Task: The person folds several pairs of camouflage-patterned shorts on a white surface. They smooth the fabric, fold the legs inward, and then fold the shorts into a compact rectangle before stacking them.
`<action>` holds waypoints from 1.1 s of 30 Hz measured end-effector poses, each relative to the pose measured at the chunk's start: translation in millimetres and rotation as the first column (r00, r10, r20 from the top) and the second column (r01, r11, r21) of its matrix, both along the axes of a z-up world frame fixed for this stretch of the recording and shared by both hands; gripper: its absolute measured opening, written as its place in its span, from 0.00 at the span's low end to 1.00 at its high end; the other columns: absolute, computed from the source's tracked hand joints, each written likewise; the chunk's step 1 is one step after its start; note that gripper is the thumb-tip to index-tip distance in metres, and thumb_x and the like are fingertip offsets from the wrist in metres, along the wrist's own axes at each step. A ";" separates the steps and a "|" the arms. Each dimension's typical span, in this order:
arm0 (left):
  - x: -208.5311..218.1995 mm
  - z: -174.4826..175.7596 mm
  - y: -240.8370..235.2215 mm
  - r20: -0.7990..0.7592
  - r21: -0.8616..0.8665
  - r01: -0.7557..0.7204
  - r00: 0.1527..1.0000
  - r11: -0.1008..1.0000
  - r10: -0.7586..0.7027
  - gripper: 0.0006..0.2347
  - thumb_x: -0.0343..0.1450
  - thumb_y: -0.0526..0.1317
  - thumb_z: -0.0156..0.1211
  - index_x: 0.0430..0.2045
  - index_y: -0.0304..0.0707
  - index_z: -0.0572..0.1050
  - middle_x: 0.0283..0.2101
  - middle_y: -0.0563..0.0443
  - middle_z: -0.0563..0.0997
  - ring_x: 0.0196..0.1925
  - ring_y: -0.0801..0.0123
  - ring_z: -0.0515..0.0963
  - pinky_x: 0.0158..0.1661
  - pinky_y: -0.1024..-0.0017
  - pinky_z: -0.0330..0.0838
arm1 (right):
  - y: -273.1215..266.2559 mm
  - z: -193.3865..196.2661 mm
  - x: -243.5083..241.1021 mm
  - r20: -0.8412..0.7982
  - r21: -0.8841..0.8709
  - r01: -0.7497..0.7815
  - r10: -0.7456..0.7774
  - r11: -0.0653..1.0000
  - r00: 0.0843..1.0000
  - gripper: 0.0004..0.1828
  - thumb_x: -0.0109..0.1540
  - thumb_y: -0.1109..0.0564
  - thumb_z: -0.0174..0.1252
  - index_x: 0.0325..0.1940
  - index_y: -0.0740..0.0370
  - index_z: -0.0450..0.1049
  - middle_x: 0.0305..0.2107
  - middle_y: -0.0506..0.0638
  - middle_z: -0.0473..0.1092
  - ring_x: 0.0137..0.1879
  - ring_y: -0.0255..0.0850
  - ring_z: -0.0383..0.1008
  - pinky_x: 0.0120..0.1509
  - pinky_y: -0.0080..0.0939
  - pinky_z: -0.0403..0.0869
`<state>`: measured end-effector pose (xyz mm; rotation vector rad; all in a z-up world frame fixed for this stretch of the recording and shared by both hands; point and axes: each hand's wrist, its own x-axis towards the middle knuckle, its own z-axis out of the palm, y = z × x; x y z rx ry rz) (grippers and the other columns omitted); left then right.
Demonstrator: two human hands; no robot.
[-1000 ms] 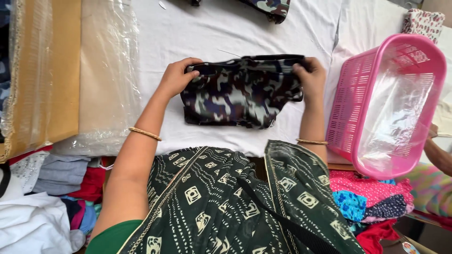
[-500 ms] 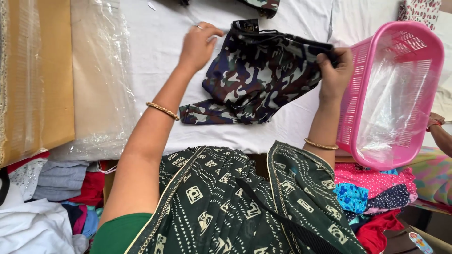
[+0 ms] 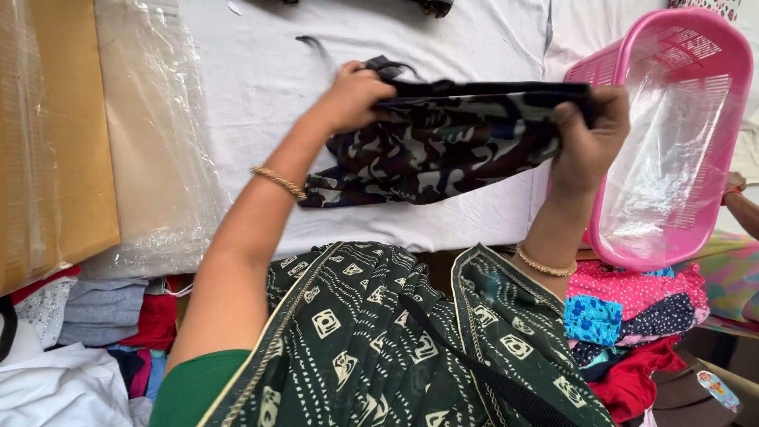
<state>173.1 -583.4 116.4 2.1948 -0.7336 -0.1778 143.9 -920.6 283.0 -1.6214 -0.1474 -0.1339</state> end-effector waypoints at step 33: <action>-129.0 -48.6 49.6 -0.479 0.502 0.276 0.878 0.819 -0.002 0.28 0.65 0.52 0.70 0.61 0.58 0.68 0.47 0.46 0.83 0.57 0.52 0.78 0.68 0.43 0.52 | -38.1 -47.6 -18.7 -0.092 -0.020 -0.359 0.355 0.933 0.930 0.12 0.62 0.70 0.67 0.41 0.63 0.71 0.34 0.51 0.73 0.43 0.36 0.72 0.46 0.34 0.71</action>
